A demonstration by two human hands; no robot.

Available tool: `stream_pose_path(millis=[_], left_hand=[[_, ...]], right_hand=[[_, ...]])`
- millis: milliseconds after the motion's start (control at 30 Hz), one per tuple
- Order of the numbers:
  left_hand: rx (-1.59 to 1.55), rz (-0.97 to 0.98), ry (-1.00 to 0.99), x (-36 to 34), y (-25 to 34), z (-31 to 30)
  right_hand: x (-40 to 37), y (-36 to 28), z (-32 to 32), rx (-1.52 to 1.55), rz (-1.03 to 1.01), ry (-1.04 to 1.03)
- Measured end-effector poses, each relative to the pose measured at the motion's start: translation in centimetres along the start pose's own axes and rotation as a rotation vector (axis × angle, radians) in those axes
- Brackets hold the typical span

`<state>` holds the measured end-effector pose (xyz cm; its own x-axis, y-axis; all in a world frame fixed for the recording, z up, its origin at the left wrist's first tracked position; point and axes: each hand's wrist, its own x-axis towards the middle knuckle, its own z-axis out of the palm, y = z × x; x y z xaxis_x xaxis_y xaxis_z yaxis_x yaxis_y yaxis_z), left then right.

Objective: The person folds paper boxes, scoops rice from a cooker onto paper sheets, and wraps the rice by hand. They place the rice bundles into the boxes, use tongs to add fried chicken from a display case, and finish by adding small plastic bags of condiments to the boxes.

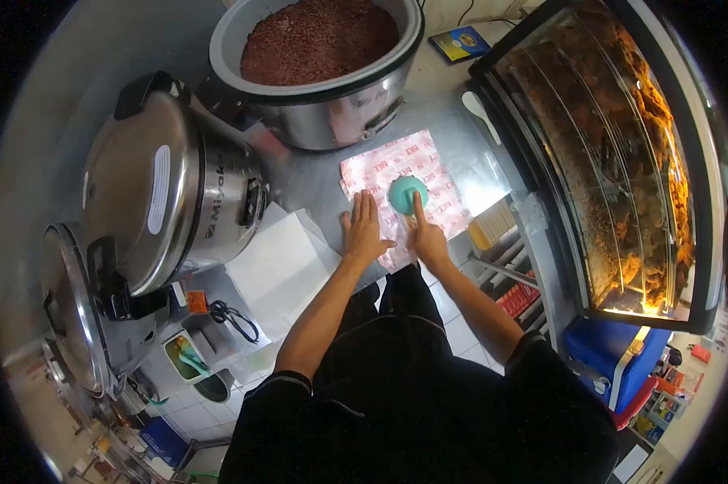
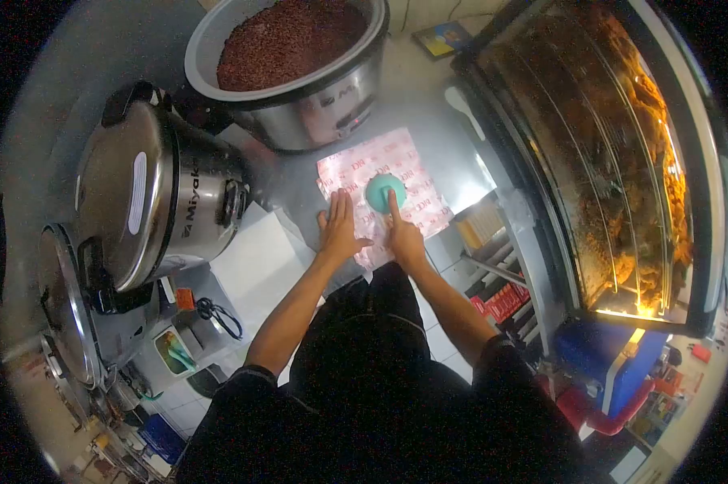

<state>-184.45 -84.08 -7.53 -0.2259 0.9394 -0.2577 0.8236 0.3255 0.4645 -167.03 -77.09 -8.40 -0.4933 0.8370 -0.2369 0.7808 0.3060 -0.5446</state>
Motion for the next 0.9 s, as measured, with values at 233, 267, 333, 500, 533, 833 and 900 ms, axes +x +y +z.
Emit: stream_pose_path(millis=[233,267,333,500,533,833,900], left_hand=[[0.034,0.0,-0.015,-0.4,-0.4,0.0],[0.033,0.001,-0.004,-0.4,-0.5,0.1],[0.033,0.007,0.003,-0.5,-0.6,0.3],[0.051,0.007,0.001,-0.3,-0.5,0.0],[0.047,0.002,-0.005,-0.5,-0.5,0.1],[0.001,0.053,0.117,-1.1,-0.8,0.5],[-0.139,0.028,0.399,-3.0,-0.7,1.0]], right_hand=[[-1.0,1.4,-0.5,0.115,-0.106,0.055],[-1.2,1.6,-0.1,0.161,-0.12,0.077],[-1.5,1.7,-0.5,0.127,-0.167,0.065],[-1.2,2.3,-0.8,0.074,-0.171,0.035],[-1.3,2.4,-0.8,0.084,-0.162,0.03],[-1.7,-0.3,-2.8,0.182,-0.175,0.238],[-1.2,-2.4,-3.0,0.261,-0.304,0.294]])
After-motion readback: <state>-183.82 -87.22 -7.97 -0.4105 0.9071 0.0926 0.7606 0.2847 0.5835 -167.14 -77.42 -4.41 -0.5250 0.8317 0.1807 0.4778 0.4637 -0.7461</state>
